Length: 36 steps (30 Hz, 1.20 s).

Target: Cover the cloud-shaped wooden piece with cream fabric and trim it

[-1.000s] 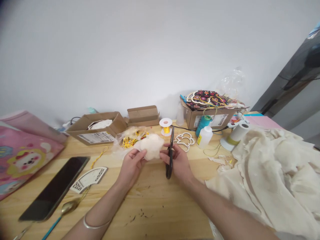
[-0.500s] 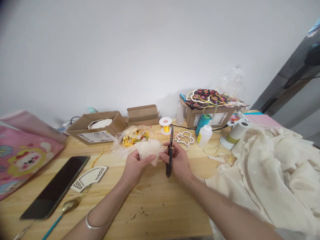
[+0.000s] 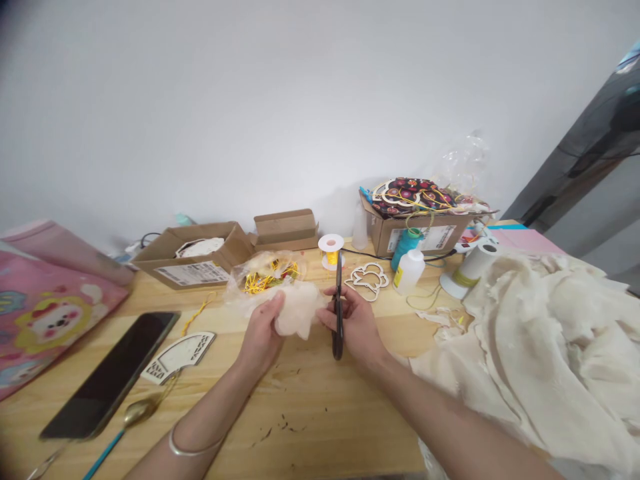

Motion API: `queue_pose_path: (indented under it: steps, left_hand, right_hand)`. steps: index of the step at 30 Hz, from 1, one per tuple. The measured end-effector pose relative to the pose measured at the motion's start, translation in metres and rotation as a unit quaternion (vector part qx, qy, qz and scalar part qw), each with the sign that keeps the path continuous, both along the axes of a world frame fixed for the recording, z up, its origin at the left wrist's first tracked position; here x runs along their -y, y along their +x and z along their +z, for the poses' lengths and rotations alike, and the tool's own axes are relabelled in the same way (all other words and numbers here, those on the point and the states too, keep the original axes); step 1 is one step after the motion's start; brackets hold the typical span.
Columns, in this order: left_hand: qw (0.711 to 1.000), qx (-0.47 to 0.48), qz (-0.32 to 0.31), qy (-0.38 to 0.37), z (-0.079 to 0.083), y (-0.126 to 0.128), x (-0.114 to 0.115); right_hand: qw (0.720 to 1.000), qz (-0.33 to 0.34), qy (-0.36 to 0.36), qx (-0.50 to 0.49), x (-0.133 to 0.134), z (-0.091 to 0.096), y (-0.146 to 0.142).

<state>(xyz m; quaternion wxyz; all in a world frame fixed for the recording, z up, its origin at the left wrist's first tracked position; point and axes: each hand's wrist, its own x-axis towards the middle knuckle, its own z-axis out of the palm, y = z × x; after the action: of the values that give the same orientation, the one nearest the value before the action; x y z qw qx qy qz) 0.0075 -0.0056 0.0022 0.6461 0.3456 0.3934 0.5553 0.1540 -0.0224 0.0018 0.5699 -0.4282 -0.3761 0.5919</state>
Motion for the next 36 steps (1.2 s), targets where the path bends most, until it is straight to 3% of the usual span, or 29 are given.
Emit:
queue_pose_path:
  steps: [8, 17, 25, 36]
  left_hand:
    - [0.999, -0.012, -0.038, -0.006, 0.0011, -0.0017, 0.0016]
    - [0.997, 0.054, 0.003, -0.054, 0.0003, -0.001, -0.001]
    - [0.997, -0.003, -0.075, -0.008, 0.0008, -0.0005, 0.0029]
    - [0.996, 0.073, -0.022, -0.052, 0.0031, -0.0009, 0.0001]
  right_hand:
    - [0.999, 0.024, 0.019, 0.017, 0.001, 0.0023, 0.0014]
    - [1.0, 0.02, 0.011, 0.013, -0.0003, 0.0004, 0.0032]
    - [1.0, 0.0, -0.006, -0.004, -0.0009, 0.0003, 0.0041]
    - [1.0, 0.004, -0.007, -0.003, -0.0016, -0.001, 0.0048]
